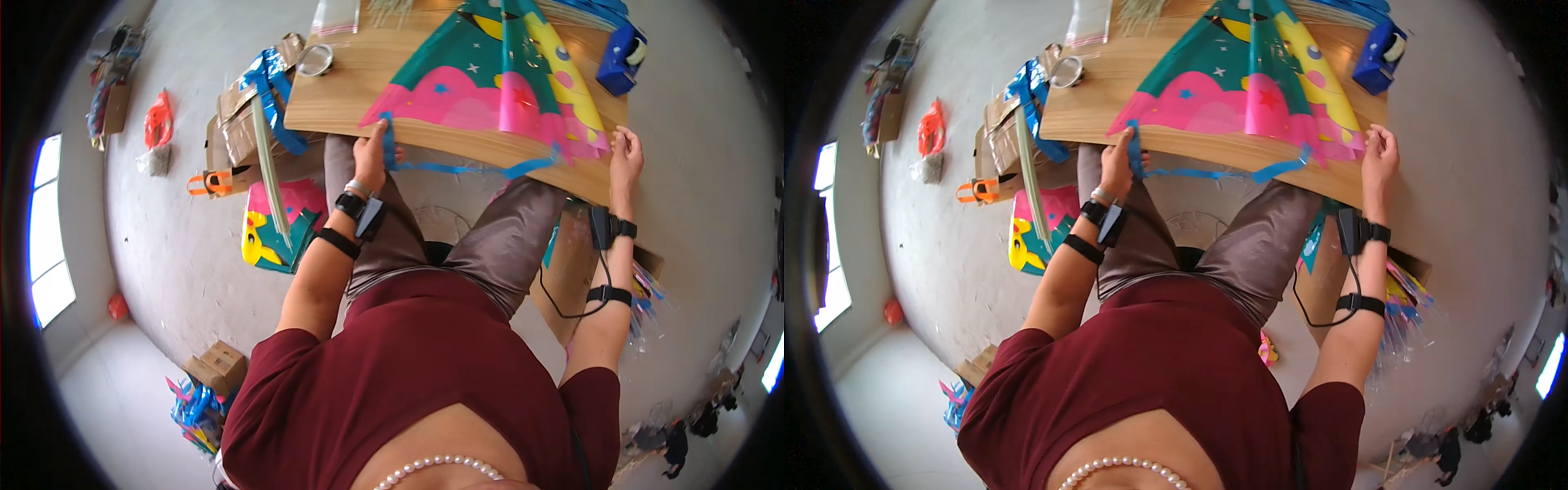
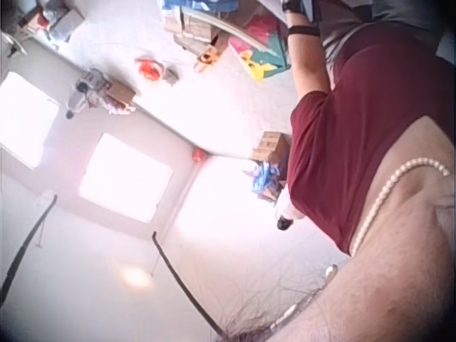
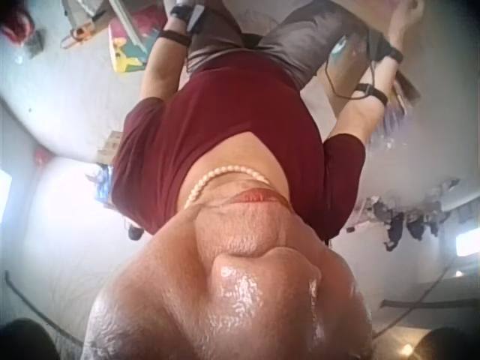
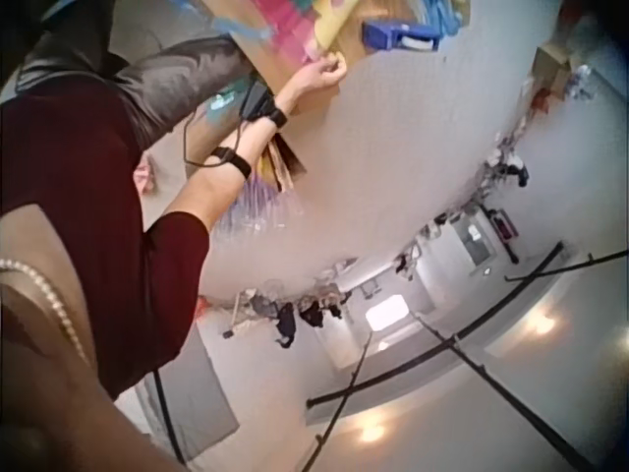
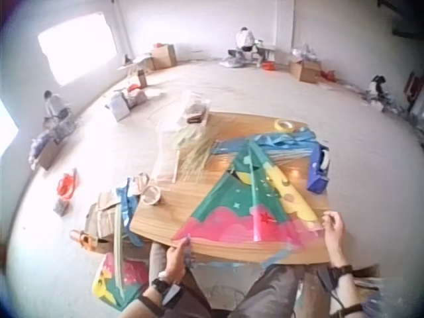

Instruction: Assembling a cartoon-themed kite by attaching support sticks and securing them with tape.

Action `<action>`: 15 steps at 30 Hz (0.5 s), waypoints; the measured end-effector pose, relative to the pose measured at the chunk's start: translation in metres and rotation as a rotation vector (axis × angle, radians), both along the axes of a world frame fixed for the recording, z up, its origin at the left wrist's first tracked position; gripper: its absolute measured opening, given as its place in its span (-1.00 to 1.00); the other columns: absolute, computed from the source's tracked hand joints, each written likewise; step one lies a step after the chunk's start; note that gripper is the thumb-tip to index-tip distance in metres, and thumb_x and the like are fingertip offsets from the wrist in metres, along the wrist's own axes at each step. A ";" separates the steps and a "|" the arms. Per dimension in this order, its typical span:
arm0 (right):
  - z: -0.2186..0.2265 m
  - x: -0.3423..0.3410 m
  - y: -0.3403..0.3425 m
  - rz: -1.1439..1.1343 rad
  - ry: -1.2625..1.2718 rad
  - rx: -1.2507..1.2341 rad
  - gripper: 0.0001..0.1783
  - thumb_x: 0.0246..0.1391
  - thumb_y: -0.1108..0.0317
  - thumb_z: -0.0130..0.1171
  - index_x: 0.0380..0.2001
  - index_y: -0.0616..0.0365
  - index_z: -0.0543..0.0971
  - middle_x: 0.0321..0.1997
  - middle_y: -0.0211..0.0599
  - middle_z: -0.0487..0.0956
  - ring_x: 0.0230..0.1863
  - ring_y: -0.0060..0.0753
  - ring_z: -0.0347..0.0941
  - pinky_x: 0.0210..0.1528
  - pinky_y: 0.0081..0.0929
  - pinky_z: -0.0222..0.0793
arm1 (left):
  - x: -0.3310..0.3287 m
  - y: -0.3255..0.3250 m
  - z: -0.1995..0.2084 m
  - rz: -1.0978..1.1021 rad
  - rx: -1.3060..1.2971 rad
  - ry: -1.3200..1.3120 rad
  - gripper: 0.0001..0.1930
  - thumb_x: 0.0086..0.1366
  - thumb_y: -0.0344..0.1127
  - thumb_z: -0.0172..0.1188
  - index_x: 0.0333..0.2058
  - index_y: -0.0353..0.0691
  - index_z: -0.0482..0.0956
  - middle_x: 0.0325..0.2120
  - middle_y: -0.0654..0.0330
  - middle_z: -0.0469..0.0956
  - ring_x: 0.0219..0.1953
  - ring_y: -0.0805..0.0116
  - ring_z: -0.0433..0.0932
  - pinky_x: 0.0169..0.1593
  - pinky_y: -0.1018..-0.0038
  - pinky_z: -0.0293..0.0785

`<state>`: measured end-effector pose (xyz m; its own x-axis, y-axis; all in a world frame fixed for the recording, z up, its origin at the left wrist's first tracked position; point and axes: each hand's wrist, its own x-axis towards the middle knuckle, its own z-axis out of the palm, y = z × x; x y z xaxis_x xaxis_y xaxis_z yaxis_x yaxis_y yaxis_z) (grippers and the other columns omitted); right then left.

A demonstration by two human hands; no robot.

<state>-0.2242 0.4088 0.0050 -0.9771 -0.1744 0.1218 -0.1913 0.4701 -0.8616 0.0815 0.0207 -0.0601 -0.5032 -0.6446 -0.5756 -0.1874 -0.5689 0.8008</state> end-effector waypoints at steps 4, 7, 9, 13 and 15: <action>0.004 -0.010 -0.002 0.004 -0.016 0.048 -0.74 0.39 0.30 0.07 -0.04 0.25 0.58 -0.11 -0.24 0.67 -0.14 -0.46 0.60 -0.04 -0.49 0.50 | -0.001 0.002 0.000 -0.018 -0.002 0.002 -0.55 0.33 0.04 0.30 -0.17 -0.30 0.53 -0.46 0.16 0.57 -0.56 0.35 0.62 -0.50 0.45 0.61; -0.008 0.001 -0.023 0.041 0.053 0.008 -0.73 0.39 0.27 0.07 -0.03 0.22 0.58 -0.12 -0.25 0.68 -0.13 -0.46 0.62 -0.04 -0.47 0.50 | -0.005 0.001 -0.002 -0.024 0.007 -0.015 -0.54 0.32 0.04 0.32 -0.18 -0.32 0.52 -0.46 0.16 0.56 -0.56 0.33 0.61 -0.51 0.43 0.61; -0.008 0.025 -0.057 0.126 0.086 0.016 -0.75 0.39 0.28 0.07 -0.04 0.21 0.58 -0.10 -0.23 0.68 -0.10 -0.38 0.62 -0.01 -0.42 0.50 | -0.002 0.000 -0.004 -0.020 0.007 -0.028 -0.54 0.32 0.04 0.32 -0.19 -0.32 0.52 -0.46 0.16 0.56 -0.56 0.33 0.61 -0.52 0.43 0.61; 0.013 0.110 -0.146 0.489 0.340 0.103 -0.78 0.33 0.39 0.04 -0.03 0.17 0.57 0.00 -0.12 0.62 0.03 -0.09 0.55 0.11 -0.21 0.45 | 0.003 -0.002 -0.004 -0.027 -0.004 0.019 -0.55 0.33 0.04 0.30 -0.19 -0.31 0.54 -0.49 0.18 0.56 -0.55 0.34 0.61 -0.50 0.44 0.59; 0.004 0.139 -0.171 0.563 0.350 0.080 -0.76 0.32 0.41 0.04 -0.01 0.17 0.57 0.02 -0.11 0.61 0.06 -0.04 0.53 0.15 -0.17 0.42 | 0.002 -0.004 -0.004 -0.044 0.027 0.030 -0.54 0.33 0.04 0.30 -0.16 -0.32 0.51 -0.48 0.18 0.54 -0.54 0.32 0.61 -0.51 0.42 0.58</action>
